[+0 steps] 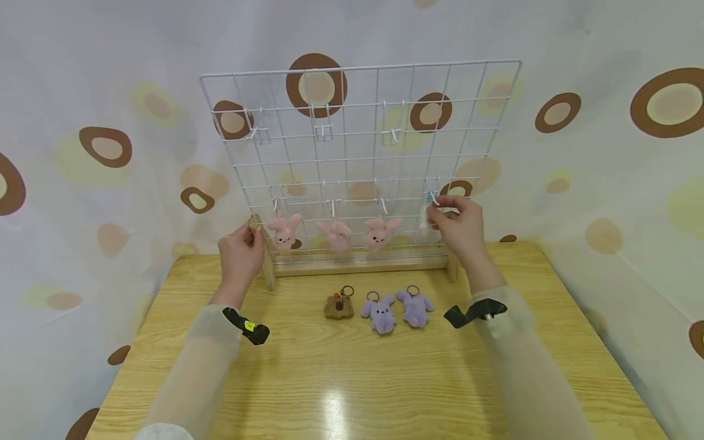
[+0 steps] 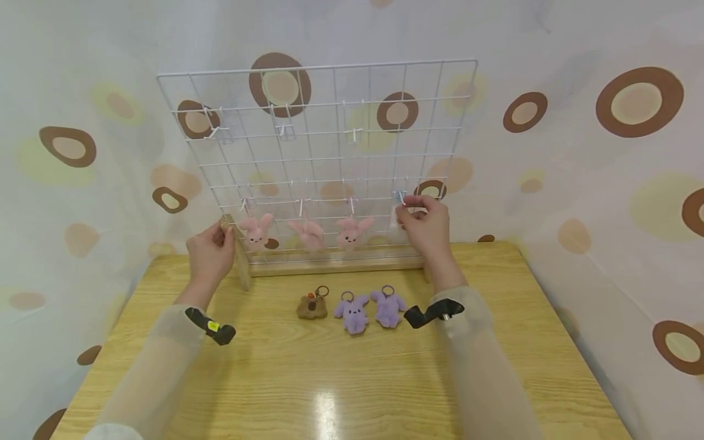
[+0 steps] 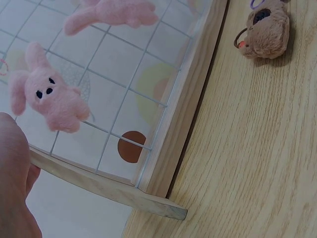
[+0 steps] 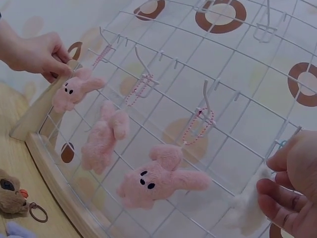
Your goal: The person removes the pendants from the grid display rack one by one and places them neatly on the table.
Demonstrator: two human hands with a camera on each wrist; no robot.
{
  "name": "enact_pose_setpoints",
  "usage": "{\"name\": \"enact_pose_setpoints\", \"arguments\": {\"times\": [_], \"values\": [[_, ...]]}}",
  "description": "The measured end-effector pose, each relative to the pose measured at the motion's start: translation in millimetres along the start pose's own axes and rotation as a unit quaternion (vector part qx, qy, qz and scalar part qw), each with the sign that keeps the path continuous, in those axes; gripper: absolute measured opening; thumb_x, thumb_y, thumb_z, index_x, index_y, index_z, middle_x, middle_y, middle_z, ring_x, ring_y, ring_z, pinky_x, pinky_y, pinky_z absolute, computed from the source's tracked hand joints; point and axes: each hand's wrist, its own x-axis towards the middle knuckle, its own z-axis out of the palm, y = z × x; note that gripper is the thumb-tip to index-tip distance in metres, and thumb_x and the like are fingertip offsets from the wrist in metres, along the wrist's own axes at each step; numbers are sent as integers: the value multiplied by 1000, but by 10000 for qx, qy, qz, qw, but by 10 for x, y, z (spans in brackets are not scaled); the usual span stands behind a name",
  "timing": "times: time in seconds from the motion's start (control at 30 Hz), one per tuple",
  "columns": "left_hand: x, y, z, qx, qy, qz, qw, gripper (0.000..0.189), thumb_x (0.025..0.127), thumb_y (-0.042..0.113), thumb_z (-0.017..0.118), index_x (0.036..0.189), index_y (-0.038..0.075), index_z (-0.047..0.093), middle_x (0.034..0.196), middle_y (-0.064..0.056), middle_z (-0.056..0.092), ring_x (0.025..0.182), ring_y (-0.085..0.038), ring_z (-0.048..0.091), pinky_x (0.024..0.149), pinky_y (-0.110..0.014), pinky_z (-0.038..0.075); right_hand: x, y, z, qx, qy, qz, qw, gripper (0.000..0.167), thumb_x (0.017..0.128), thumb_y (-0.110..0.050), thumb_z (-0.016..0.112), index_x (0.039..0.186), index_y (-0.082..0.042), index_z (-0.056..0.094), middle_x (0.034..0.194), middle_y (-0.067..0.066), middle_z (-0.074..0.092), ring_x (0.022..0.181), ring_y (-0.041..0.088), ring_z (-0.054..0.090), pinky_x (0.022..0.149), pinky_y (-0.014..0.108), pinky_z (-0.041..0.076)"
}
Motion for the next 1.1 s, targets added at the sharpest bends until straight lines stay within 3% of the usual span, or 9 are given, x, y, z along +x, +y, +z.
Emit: {"name": "enact_pose_setpoints", "arguments": {"times": [0.2, 0.53, 0.77, 1.1], "values": [[8, -10, 5, -89, 48, -20, 9999, 18, 103, 10, 65, 103, -5, 76, 94, -21, 78, 84, -28, 76, 72, -47, 60, 33, 11, 36, -101, 47, -49, 9999, 32, 101, -10, 71, 124, 11, 63, 109, 9, 65, 74, 6, 69, 70, 21, 57], [5, 3, 2, -56, 35, 42, 10000, 19, 104, 12, 65, 98, -3, 75, 87, -17, 78, 71, -24, 70, 65, -42, 56, 53, -45, 92, 367, 129, 224, 9990, 23, 102, -13, 72, 112, 5, 63, 106, 8, 63, 71, 8, 69, 68, 22, 57], [-12, -39, 2, -57, 69, 24, 10000, 20, 104, 12, 65, 104, -4, 77, 92, -19, 78, 78, -27, 74, 67, -45, 58, 54, -39, 116, 747, 183, 482, 9959, 21, 101, -11, 72, 112, 5, 63, 103, 6, 66, 67, 9, 70, 65, 21, 57], [5, -18, -1, -106, -1, -35, 9999, 19, 104, 11, 65, 100, -4, 75, 93, -19, 78, 81, -27, 75, 70, -47, 60, 42, -51, 13, 353, -171, 384, 9985, 31, 104, -17, 70, 121, 8, 62, 104, 6, 65, 72, 9, 69, 69, 23, 57]]}}
